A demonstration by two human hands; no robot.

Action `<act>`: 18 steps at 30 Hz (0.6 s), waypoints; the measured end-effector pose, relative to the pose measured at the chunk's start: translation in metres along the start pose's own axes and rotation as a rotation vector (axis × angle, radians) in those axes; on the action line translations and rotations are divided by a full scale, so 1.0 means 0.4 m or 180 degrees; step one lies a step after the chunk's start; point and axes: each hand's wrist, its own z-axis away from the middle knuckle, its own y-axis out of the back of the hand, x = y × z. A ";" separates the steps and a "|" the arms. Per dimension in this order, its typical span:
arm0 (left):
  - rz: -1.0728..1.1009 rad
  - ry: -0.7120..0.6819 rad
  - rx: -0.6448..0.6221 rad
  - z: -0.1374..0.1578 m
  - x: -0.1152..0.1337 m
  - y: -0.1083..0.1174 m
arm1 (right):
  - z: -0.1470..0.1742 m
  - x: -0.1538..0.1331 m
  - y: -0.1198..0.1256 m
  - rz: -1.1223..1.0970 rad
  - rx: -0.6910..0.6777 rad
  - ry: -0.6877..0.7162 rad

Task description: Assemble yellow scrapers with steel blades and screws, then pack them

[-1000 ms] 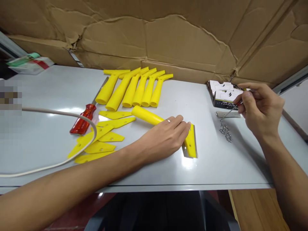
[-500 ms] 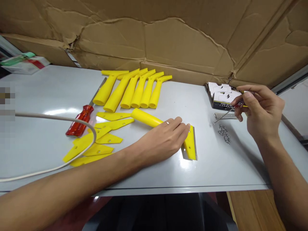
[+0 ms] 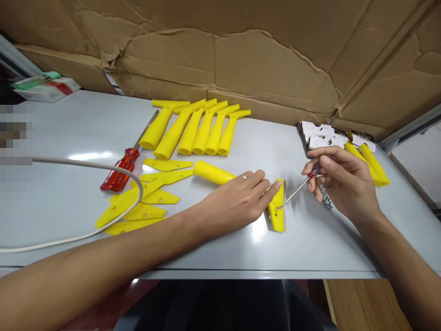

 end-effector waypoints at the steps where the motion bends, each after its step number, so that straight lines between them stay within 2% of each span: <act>1: 0.0000 0.0009 0.0033 0.000 0.000 -0.002 | 0.000 0.000 -0.001 0.0002 -0.0022 -0.0015; 18: -0.0120 0.0001 0.0051 -0.002 0.000 -0.007 | 0.002 0.012 -0.005 -0.0135 -0.0263 -0.0128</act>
